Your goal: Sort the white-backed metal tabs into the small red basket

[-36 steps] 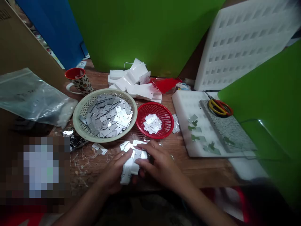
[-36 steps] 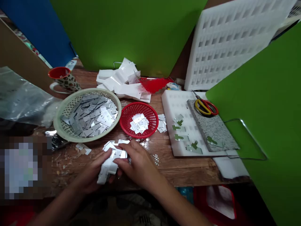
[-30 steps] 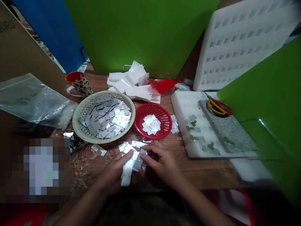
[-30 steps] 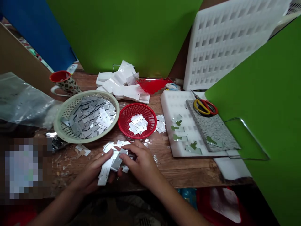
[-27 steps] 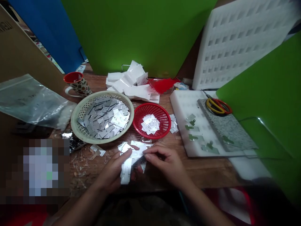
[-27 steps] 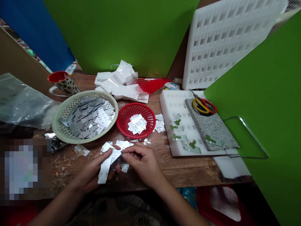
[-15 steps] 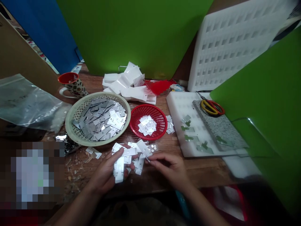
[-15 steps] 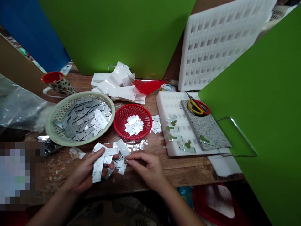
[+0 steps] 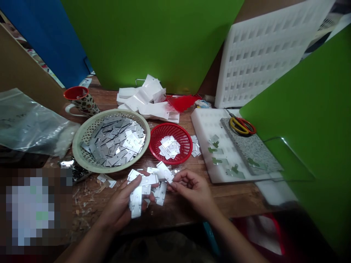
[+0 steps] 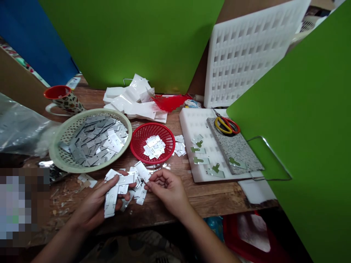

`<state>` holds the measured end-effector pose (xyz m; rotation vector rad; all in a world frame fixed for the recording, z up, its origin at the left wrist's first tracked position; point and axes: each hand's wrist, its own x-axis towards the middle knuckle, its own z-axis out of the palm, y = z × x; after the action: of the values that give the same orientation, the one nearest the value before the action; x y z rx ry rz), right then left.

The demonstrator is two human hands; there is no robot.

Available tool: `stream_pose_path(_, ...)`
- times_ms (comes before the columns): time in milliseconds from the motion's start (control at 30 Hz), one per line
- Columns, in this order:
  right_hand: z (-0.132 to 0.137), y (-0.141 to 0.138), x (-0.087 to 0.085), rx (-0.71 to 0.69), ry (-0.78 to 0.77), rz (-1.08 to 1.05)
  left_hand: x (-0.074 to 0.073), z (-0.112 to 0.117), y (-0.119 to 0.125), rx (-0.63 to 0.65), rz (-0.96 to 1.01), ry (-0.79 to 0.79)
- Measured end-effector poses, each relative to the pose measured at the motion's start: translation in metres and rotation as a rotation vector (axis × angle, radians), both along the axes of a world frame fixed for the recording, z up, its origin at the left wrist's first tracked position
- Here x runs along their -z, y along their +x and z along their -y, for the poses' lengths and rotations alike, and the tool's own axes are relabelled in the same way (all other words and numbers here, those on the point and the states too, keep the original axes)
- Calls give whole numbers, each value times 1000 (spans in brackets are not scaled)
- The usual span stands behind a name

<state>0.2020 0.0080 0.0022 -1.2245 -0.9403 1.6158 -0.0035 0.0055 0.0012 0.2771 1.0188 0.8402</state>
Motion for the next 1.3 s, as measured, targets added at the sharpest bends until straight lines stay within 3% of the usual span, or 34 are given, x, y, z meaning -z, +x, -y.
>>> stream_pose_path(333, -21, -1, -14, 34, 32, 61, 5, 3, -4, 17, 9, 12)
stream_pose_path(533, -28, -3, -12, 79, 67, 41, 6, 4, -7, 17, 23, 14)
stream_pose_path(767, -55, 14, -13, 167, 258, 330, 5, 4, -7, 14, 25, -7)
stream_pose_path(1033, -81, 24, -11, 37, 294, 622, 3, 3, -7, 11, 32, -8)
stream_pose_path(1200, -64, 26, -28, 75, 455, 931, 2, 3, -7, 17, 13, 1)
stream_pose_path(1300, -38, 17, -33, -51, 434, 841, 0, 4, -4, 24, -5, -10)
